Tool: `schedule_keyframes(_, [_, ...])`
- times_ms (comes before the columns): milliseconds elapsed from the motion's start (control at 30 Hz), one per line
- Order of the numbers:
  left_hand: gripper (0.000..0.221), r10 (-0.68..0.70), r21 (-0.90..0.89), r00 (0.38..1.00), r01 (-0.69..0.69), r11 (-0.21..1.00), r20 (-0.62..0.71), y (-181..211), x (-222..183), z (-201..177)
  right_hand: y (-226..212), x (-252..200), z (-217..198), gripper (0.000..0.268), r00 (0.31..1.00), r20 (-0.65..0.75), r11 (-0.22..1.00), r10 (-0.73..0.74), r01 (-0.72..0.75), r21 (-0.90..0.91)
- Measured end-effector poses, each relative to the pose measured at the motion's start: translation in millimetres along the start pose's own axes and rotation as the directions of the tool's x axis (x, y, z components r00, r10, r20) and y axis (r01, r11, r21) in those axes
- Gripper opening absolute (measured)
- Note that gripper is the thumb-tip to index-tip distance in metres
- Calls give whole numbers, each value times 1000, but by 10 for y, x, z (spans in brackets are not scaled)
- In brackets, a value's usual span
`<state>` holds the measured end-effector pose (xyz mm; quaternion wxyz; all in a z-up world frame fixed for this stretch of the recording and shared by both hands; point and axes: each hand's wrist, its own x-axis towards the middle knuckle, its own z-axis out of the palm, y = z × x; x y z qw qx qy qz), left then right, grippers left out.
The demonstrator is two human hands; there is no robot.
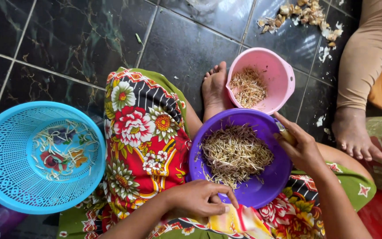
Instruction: Manually sorting through bean sprouts in a bowl to remove roots and debris, then placing the cleaned sprouts into a basket.
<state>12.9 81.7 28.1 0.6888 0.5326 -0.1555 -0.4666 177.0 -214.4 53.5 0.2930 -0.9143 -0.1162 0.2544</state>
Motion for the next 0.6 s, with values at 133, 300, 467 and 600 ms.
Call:
schedule_keyframes(133, [29,19,72,1000,-19,997,4,26,-105,38,57,84,-236,76,995,12,994,-96,96,-60])
schedule_keyframes(300, [22,108,-95,993,-104,990,43,-249,-108,56,-253,252,-569,63,946,-303,989,-118,84,-124])
schedule_keyframes(467, [25,23,-239,999,-31,971,-35,-438,33,-23,-805,1044,-132,63,926,-317,955,-207,261,139])
schedule_keyframes(600, [18,64,-362,965,-156,919,-254,-767,222,-17,-657,2015,409,59,935,-314,900,-164,272,340])
